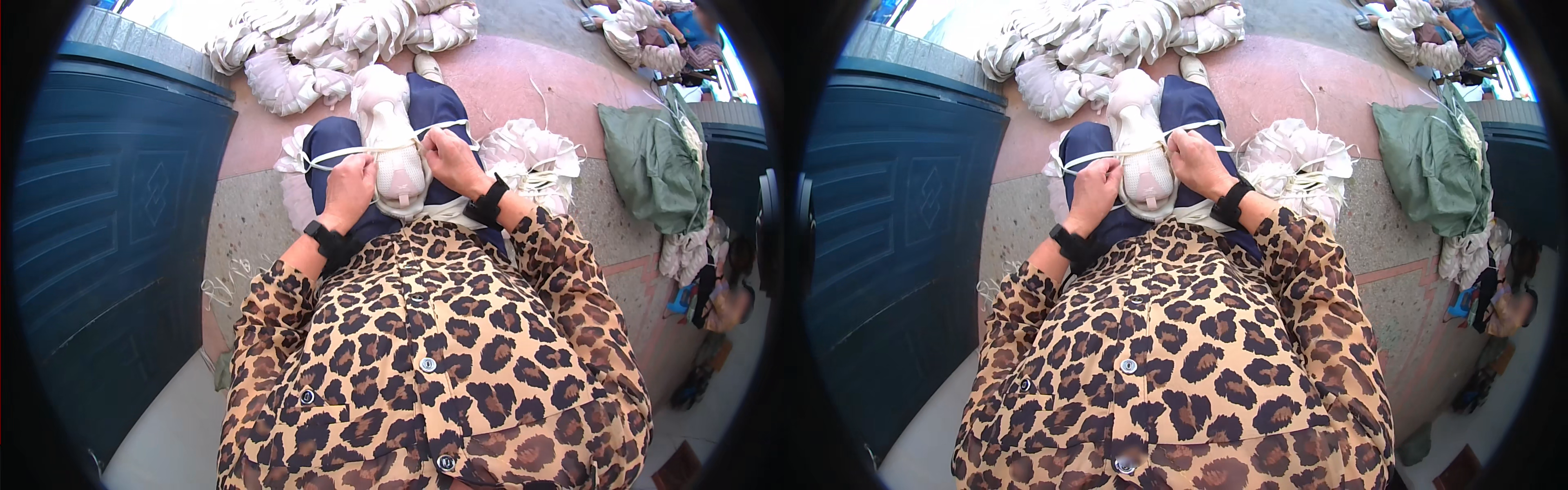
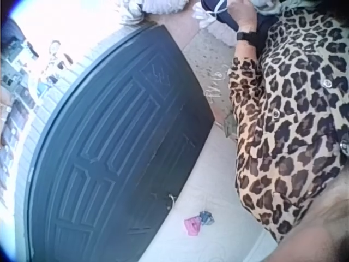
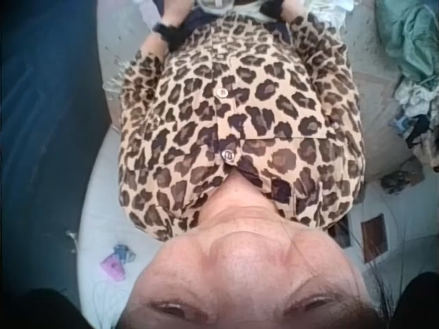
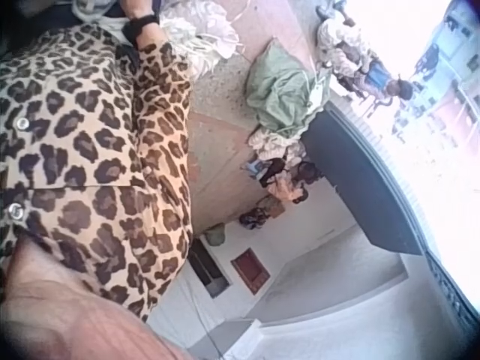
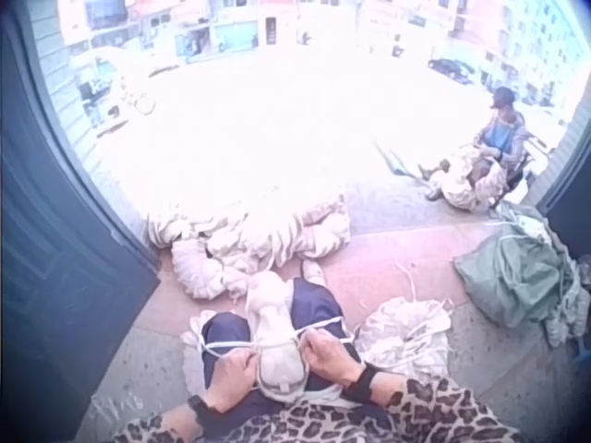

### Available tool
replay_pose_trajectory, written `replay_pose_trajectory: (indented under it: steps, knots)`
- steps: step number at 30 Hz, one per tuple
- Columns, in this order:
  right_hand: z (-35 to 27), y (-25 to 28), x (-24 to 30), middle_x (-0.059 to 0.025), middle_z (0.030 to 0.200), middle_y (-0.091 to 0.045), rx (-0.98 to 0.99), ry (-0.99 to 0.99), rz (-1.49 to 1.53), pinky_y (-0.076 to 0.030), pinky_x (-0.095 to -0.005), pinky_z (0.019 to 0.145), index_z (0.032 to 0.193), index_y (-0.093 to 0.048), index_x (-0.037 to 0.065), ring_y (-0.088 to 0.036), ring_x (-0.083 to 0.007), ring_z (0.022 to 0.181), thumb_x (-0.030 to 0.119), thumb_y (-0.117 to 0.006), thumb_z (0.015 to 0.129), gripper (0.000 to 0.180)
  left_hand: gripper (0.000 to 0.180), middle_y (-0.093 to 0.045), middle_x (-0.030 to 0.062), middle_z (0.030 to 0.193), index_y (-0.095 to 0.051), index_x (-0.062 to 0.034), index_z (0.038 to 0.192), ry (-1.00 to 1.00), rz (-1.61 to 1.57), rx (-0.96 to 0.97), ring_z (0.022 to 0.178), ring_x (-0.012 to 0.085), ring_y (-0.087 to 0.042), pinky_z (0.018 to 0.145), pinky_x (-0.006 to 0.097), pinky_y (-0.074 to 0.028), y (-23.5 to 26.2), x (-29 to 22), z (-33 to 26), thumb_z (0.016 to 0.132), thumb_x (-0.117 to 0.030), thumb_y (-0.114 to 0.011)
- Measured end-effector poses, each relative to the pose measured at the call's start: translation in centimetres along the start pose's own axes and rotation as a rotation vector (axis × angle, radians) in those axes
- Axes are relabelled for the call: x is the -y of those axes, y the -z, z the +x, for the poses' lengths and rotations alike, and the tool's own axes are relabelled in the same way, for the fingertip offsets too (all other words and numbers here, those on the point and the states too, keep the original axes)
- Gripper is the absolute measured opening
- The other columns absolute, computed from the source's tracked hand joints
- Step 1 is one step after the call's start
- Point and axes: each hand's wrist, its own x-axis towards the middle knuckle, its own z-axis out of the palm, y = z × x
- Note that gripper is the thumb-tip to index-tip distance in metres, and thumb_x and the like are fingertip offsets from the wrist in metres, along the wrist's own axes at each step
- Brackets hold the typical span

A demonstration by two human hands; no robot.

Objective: The person is lacing white shoes while sitting on the floor in a warehouse-like setting.

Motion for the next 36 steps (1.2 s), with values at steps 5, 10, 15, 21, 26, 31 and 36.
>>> replay_pose_trajectory:
  steps: [5, 10, 15, 21, 26, 31, 36]
  knots:
    - [-0.2, -0.2, 0.0, -0.0177, 0.071, -0.053, -0.017, 0.014, 0.063, -0.043, -0.0407, 0.066, 0.076, -0.048, 0.001, -0.052, -0.0351, 0.075, -0.001, -0.049, 0.073, 0.004, 0.015, -0.059, 0.0164, 0.074, -0.062, 0.0001, 0.079, -0.192, 0.148, -0.007, 0.074, 0.0314, -0.058, 0.067, 0.038, -0.045, 0.1, -2.2, 3.6, 0.077, -0.015, -0.058]
    - [-0.2, -0.3, 0.1, -0.0138, 0.069, -0.054, -0.026, 0.056, 0.034, -0.043, -0.0345, 0.063, 0.076, -0.052, 0.001, -0.053, -0.0284, 0.070, 0.001, -0.053, 0.074, 0.002, 0.018, -0.059, 0.0152, 0.066, -0.061, 0.0004, 0.074, -0.168, 0.314, 0.268, 0.061, 0.0297, -0.058, 0.063, 0.037, -0.048, -1.0, -2.1, 6.1, 0.071, -0.017, -0.064]
    - [-0.1, -0.1, -0.3, -0.0130, 0.075, -0.059, -0.031, 0.162, -0.031, -0.046, -0.0360, 0.071, 0.082, -0.059, 0.002, -0.055, -0.0287, 0.077, -0.001, -0.052, 0.071, 0.013, 0.015, -0.054, 0.0071, 0.056, -0.052, -0.0006, 0.069, 0.232, -0.322, 0.361, 0.041, 0.0139, -0.051, 0.037, 0.026, -0.041, 1.2, -1.6, 7.5, 0.074, -0.011, -0.062]
    - [0.6, 0.1, 0.4, -0.0083, 0.074, -0.060, 0.086, 0.359, -0.306, -0.045, -0.0330, 0.072, 0.078, -0.061, 0.003, -0.055, -0.0236, 0.079, 0.003, -0.055, 0.067, 0.012, 0.016, -0.052, -0.0008, 0.059, -0.049, -0.0056, 0.079, 0.407, -0.577, 0.536, 0.038, 0.0016, -0.042, 0.028, 0.015, -0.030, 2.2, -0.7, 8.1, 0.076, -0.009, -0.065]
    - [1.2, 0.1, 1.6, -0.0057, 0.079, -0.059, 0.318, 0.443, -0.803, -0.042, -0.0287, 0.067, 0.076, -0.061, 0.006, -0.053, -0.0184, 0.083, 0.013, -0.054, 0.069, 0.013, 0.018, -0.056, 0.0009, 0.062, -0.050, -0.0037, 0.087, 0.392, -0.576, 0.547, 0.038, 0.0013, -0.042, 0.028, 0.014, -0.029, 2.3, -1.6, 8.3, 0.076, -0.007, -0.063]
    - [1.6, 0.7, 0.7, -0.0037, 0.084, -0.052, 0.138, 0.556, -0.723, -0.039, -0.0289, 0.072, 0.073, -0.058, 0.008, -0.049, -0.0174, 0.087, 0.014, -0.053, 0.068, 0.009, 0.026, -0.061, 0.0048, 0.068, -0.046, -0.0025, 0.097, 0.398, -0.654, 0.556, 0.038, 0.0014, -0.042, 0.029, 0.014, -0.028, 2.2, -2.7, 8.6, 0.076, -0.006, -0.062]
    - [1.5, 0.1, -0.7, -0.0044, 0.086, -0.048, 0.124, 0.614, -0.546, -0.038, -0.0301, 0.076, 0.075, -0.056, 0.007, -0.047, -0.0184, 0.086, 0.015, -0.051, 0.070, 0.011, 0.028, -0.061, 0.0063, 0.067, -0.045, -0.0028, 0.099, 0.389, -0.639, 0.607, 0.038, 0.0017, -0.041, 0.031, 0.014, -0.029, 1.1, -3.2, 9.6, 0.076, -0.007, -0.062]
